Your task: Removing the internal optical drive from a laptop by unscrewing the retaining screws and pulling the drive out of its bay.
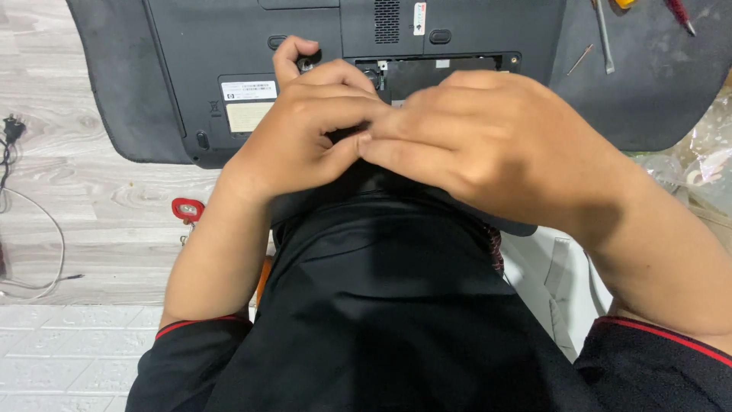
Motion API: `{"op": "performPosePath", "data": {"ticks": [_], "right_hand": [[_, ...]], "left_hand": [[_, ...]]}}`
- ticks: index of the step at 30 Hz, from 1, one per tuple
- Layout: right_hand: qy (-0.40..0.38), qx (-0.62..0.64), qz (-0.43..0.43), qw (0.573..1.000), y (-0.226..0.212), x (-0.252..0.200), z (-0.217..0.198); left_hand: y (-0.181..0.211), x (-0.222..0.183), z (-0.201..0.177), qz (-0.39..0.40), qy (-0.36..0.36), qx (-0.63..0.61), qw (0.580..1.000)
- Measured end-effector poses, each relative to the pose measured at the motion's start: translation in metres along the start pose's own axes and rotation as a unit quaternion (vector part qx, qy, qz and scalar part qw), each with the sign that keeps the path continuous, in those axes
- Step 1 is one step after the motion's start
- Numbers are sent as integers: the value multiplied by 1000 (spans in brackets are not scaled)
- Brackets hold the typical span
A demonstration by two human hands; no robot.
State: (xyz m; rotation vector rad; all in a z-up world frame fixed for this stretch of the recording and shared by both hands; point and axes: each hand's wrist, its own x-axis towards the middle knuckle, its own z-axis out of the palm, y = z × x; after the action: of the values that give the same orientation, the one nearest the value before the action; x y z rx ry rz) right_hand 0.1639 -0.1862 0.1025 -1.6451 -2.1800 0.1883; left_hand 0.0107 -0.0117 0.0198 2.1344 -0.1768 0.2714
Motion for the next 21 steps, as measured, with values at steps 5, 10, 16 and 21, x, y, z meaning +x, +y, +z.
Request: {"op": "performPosePath", "data": {"ticks": [5, 10, 16, 21], "right_hand": [[50, -47, 6, 998, 2, -2, 5], [40, -151, 37, 987, -2, 2, 6], [-22, 87, 18, 996, 0, 3, -4], [44, -39, 14, 998, 0, -2, 5]], "left_hand": [[1, 0, 3, -4, 18, -13, 1000], [-1, 3, 3, 19, 30, 1, 999], [-1, 5, -6, 24, -36, 11, 999], [2, 2, -5, -19, -29, -46, 998]]}}
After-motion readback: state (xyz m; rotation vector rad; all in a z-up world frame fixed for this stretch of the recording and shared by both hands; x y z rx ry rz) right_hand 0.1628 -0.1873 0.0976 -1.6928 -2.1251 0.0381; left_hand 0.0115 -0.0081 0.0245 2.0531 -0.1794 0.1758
